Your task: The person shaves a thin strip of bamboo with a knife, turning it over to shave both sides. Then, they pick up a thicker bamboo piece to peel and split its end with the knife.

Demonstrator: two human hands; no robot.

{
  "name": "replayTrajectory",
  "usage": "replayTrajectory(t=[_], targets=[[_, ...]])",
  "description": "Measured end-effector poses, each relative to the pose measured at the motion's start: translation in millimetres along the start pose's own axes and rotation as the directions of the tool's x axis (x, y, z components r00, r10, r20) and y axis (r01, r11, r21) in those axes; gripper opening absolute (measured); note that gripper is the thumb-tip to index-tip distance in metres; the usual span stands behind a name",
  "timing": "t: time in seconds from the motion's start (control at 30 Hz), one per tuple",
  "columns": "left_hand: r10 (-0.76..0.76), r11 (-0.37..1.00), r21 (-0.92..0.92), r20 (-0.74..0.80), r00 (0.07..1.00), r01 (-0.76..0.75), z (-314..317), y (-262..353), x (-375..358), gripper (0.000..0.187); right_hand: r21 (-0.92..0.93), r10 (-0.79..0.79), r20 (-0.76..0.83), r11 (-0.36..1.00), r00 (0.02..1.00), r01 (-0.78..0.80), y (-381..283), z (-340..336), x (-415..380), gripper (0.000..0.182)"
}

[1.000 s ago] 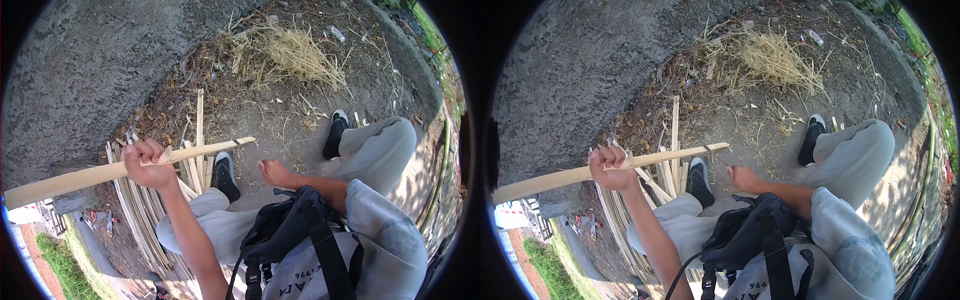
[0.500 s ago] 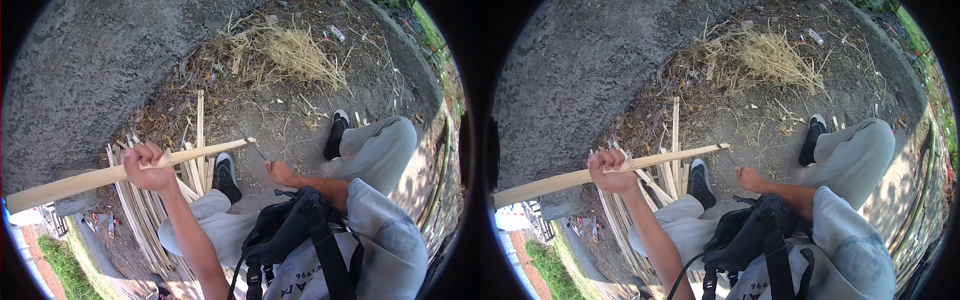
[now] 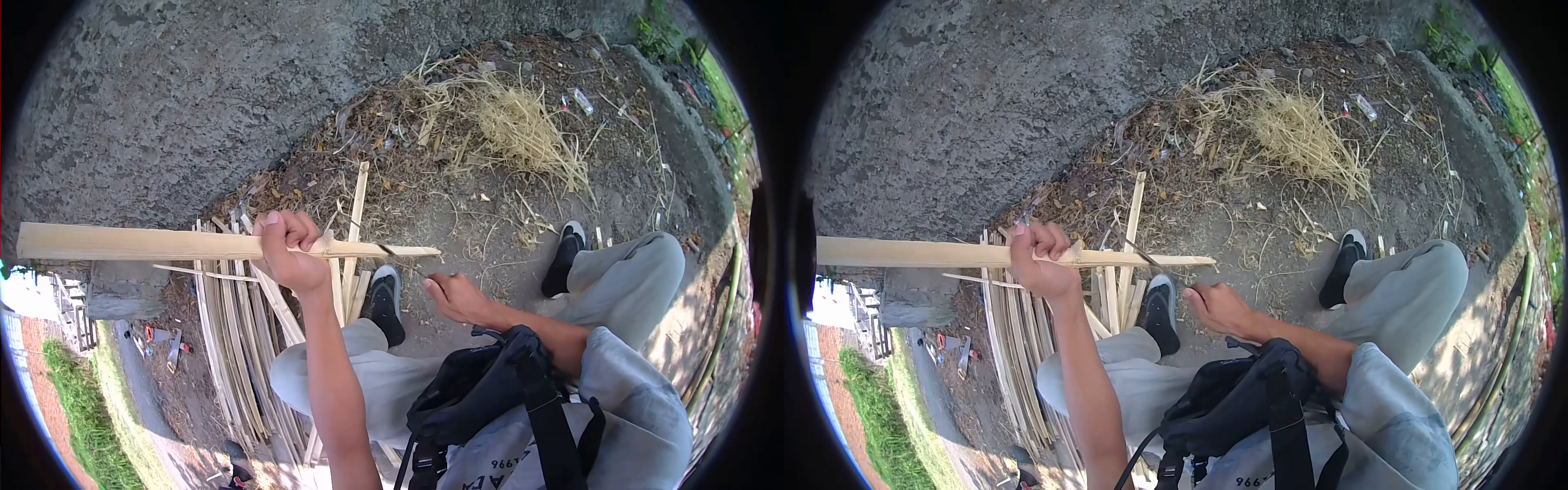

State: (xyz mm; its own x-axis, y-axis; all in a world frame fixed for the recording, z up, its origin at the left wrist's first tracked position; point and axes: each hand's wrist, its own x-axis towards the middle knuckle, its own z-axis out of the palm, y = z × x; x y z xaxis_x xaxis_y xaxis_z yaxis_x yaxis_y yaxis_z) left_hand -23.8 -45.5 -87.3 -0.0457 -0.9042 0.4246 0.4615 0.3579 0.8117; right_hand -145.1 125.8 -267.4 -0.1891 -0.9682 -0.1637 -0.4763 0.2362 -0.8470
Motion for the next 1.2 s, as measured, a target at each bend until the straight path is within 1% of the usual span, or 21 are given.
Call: replayTrajectory(t=[0.03, 0.07, 0.1, 0.13, 0.17, 0.27, 0.37, 0.43, 0.57, 0.67, 0.7, 0.77, 0.8, 0.83, 0.87, 0.93, 0.97, 1.07, 1.13, 1.2], targets=[[-0.010, 1.000, -0.025, 0.028, 1.000, 0.011, -2, 1, 1, 0.032, -0.033, 0.040, 0.000, 0.999, 0.999, -0.040, 10, 5, 4, 0.048], [-0.002, 1.000, -0.014, 0.025, 1.000, 0.002, -2, 2, 0, 0.032, -0.065, 0.078, -0.003, 0.995, 0.997, -0.078, 14, 3, 6, 0.047], [0.008, 1.000, -0.002, 0.025, 1.000, -0.008, 0, 3, -1, 0.031, -0.035, 0.240, 0.084, 0.971, 0.967, -0.238, 19, -2, 7, 0.047], [0.017, 1.000, 0.009, 0.026, 1.000, -0.017, 1, 3, -2, 0.031, -0.018, 0.391, 0.174, 0.919, 0.904, -0.394, 21, -11, 8, 0.047], [0.010, 1.000, -0.002, 0.031, 0.999, -0.010, -1, 2, -3, 0.033, -0.016, 0.524, 0.264, 0.842, 0.810, -0.540, 21, -19, 8, 0.047], [0.013, 1.000, 0.020, 0.053, 0.999, -0.014, 1, 2, -5, 0.032, -0.009, 0.524, 0.154, 0.848, 0.837, -0.529, 17, -35, -4, 0.047], [-0.015, 1.000, -0.022, 0.063, 0.998, 0.017, 4, 2, -8, 0.033, -0.063, 0.348, 0.053, 0.936, 0.936, -0.345, 5, -50, -7, 0.049], [-0.044, 0.998, -0.051, 0.066, 0.997, 0.047, 7, 5, -9, 0.034, -0.064, 0.334, 0.043, 0.942, 0.942, -0.331, -8, -61, -5, 0.048], [-0.034, 0.998, -0.043, 0.097, 0.995, 0.038, 8, 7, -15, 0.034, -0.015, 0.292, 0.008, 0.956, 0.956, -0.292, -32, -83, -13, 0.048], [-0.037, 0.999, 0.012, 0.105, 0.994, 0.036, 11, 9, -16, 0.035, -0.038, 0.257, -0.050, 0.965, 0.965, -0.259, -37, -97, -22, 0.049], [-0.067, 0.996, 0.071, 0.081, 0.994, 0.062, 11, 11, -15, 0.034, -0.032, 0.239, -0.062, 0.970, 0.969, -0.242, -40, -102, -26, 0.049], [-0.093, 0.988, 0.128, 0.069, 0.993, 0.084, 15, 14, -13, 0.032, -0.018, 0.207, -0.088, 0.978, 0.974, -0.209, -49, -114, -34, 0.048], [-0.107, 0.983, 0.156, 0.065, 0.992, 0.096, 16, 14, -12, 0.031, 0.037, 0.243, -0.072, 0.970, 0.967, -0.241, -55, -120, -39, 0.047], [-0.124, 0.982, 0.156, 0.097, 0.988, 0.108, 16, 15, -10, 0.028, 0.094, 0.280, -0.055, 0.957, 0.959, -0.274, -65, -127, -44, 0.046], [-0.134, 0.974, 0.197, 0.109, 0.985, 0.111, 18, 15, -10, 0.027, 0.150, 0.316, -0.035, 0.939, 0.948, -0.308, -70, -131, -49, 0.045], [-0.155, 0.954, 0.278, 0.129, 0.979, 0.114, 25, 17, -7, 0.025, 0.163, 0.257, -0.080, 0.956, 0.963, -0.242, -63, -137, -52, 0.044], [-0.133, 0.939, 0.337, 0.154, 0.979, 0.075, 28, 19, -6, 0.019, 0.167, 0.224, -0.101, 0.964, 0.969, -0.205, -62, -140, -54, 0.043], [0.018, 0.971, 0.229, 0.237, 0.971, -0.074, 26, 44, 7, 0.046, 0.194, 0.267, -0.111, 0.951, 0.957, -0.242, -68, -155, -65, 0.043], [0.087, 0.991, 0.079, 0.234, 0.968, -0.108, 11, 71, 35, 0.065, 0.234, 0.281, -0.138, 0.941, 0.950, -0.245, -59, -158, -68, 0.043], [0.124, 0.992, -0.037, 0.191, 0.974, -0.119, -3, 106, 69, 0.057, 0.276, 0.283, -0.152, 0.932, 0.947, -0.235, -44, -158, -66, 0.043]])
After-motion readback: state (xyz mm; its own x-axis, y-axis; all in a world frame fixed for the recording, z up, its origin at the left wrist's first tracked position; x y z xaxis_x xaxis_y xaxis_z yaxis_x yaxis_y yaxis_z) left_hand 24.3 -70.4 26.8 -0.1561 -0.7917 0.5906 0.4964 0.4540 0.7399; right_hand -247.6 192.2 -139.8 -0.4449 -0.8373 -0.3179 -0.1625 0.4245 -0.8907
